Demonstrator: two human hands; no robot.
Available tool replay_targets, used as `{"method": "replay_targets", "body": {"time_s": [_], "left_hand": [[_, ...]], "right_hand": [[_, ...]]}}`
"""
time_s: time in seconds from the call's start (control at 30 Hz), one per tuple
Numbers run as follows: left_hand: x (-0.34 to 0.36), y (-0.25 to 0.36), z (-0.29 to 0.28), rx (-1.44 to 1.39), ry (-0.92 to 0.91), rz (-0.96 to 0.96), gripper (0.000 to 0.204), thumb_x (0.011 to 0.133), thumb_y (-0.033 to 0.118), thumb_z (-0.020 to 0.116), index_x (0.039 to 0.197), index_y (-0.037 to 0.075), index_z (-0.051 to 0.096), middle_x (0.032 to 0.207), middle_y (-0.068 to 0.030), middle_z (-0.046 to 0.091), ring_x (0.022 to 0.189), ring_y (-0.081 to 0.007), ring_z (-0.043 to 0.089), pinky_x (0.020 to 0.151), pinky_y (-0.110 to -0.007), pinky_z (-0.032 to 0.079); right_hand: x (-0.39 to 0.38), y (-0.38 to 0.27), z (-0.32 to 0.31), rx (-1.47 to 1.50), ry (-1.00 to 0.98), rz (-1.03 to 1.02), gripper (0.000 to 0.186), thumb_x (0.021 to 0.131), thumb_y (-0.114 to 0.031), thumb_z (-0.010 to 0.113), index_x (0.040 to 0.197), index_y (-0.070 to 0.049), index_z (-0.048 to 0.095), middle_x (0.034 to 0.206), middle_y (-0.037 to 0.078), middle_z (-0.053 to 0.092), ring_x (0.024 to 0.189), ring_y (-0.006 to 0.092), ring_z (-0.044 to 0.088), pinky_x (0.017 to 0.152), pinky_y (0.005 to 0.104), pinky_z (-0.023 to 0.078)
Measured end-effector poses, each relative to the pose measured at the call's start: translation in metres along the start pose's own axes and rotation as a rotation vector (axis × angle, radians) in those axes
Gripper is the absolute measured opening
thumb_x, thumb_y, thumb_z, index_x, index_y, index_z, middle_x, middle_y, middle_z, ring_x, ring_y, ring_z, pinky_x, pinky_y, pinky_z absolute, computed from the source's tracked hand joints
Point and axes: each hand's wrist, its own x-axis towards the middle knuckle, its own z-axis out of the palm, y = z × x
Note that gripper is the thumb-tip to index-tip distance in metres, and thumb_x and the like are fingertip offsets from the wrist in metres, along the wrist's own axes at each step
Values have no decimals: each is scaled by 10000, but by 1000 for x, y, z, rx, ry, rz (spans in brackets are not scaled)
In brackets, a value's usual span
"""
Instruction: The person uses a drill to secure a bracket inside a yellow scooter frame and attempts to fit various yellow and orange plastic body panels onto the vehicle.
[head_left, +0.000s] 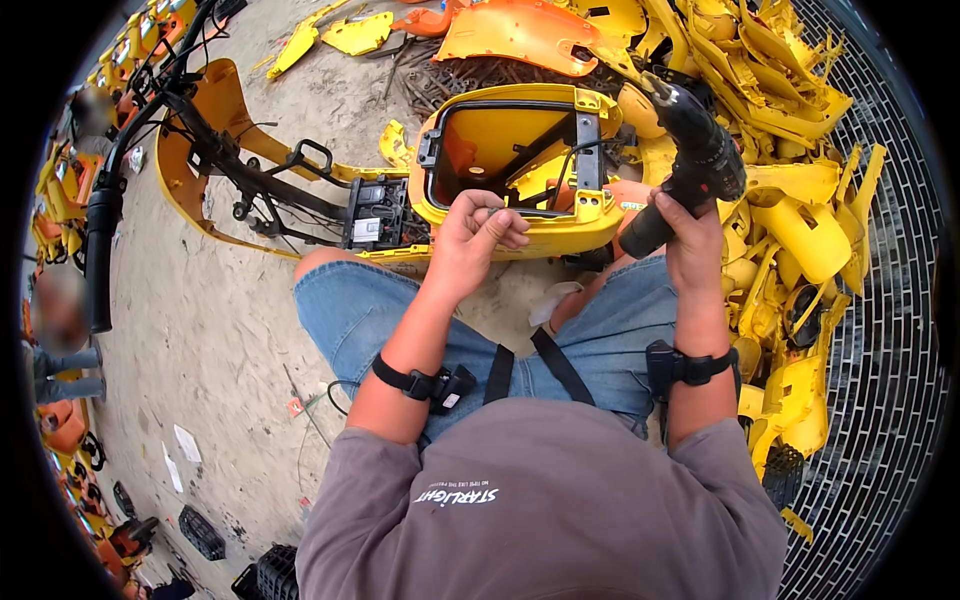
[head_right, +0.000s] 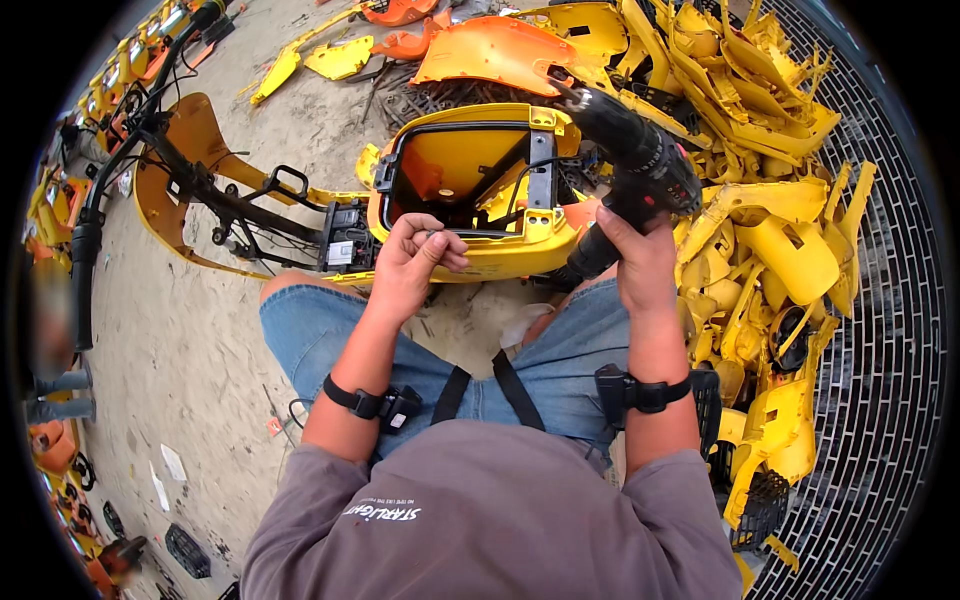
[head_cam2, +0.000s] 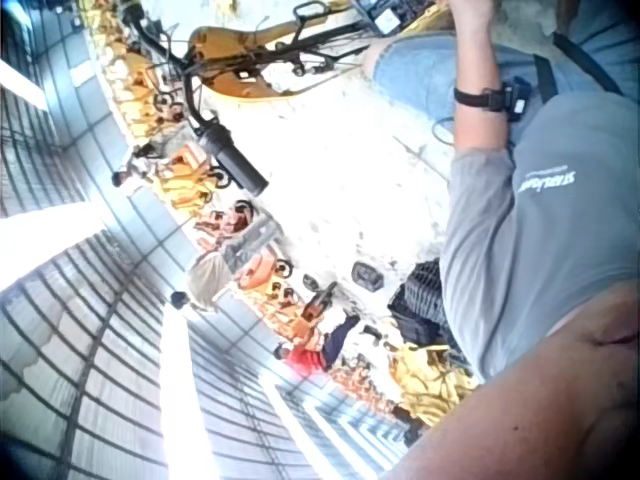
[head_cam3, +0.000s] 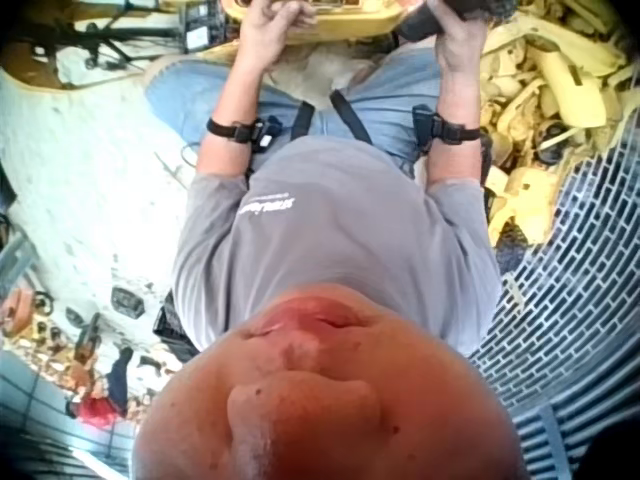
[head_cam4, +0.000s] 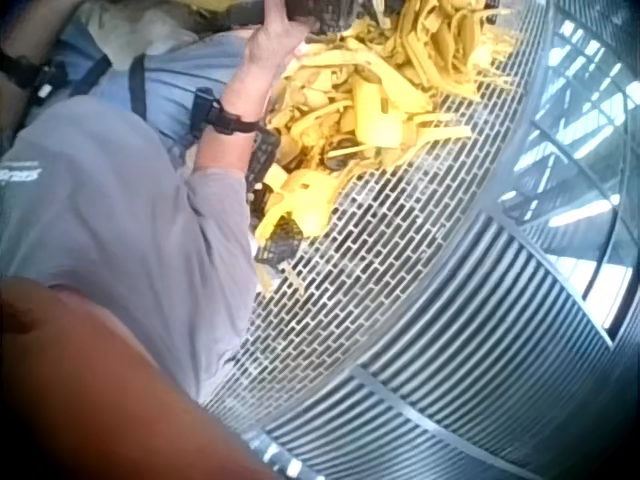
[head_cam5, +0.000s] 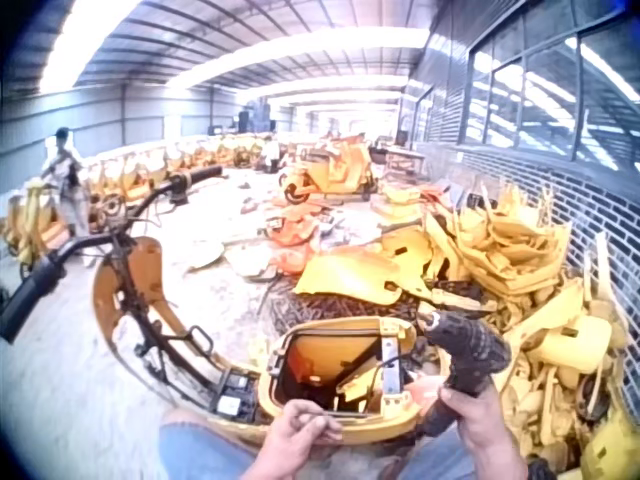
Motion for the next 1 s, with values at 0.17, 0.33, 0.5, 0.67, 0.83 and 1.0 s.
{"method": "replay_targets", "body": {"time_s": [0.17,0.33,0.5,0.67,0.83,1.0], "left_hand": [[4,15,-3,257,69,54,263,1000,103,673,1233,-18,678,1068,-59,675,912,-127,660,847,-271,541],[7,15,-11,133,154,39,301,976,66,700,1264,-10,661,1047,-32,680,954,-110,645,885,-264,532],[7,7,-18,-26,173,65,251,961,25,702,1199,-5,631,1058,-73,690,915,-137,672,863,-276,555],[4,11,-19,-27,202,123,248,957,29,709,1192,0,637,1055,-70,693,904,-138,681,859,-272,556],[5,12,-19,-39,215,106,254,956,40,718,1195,0,642,1022,-61,702,892,-135,685,845,-269,557],[4,11,-21,-16,210,97,277,931,22,745,1193,-7,659,1012,-49,714,903,-110,676,850,-254,559]], "right_hand": [[-8,-11,5,-134,-134,175,488,796,4,808,1256,-15,645,1156,61,710,1024,154,673,922,307,533],[-19,1,13,-256,-219,141,479,805,26,790,1261,-7,647,1158,66,711,1026,155,667,917,315,537],[-31,0,10,-304,-302,197,468,792,94,779,1230,-20,662,1130,26,697,1005,121,645,890,289,536],[-37,-5,14,-298,-313,67,645,749,139,773,1355,-6,610,1169,50,699,1015,140,660,924,302,543],[-37,-15,17,-310,-304,9,508,762,138,783,1234,-11,668,1131,34,697,1005,129,648,891,309,548],[-35,-14,18,-334,-346,28,523,748,131,795,1236,-9,669,1150,40,695,1009,136,653,898,313,546]]}}
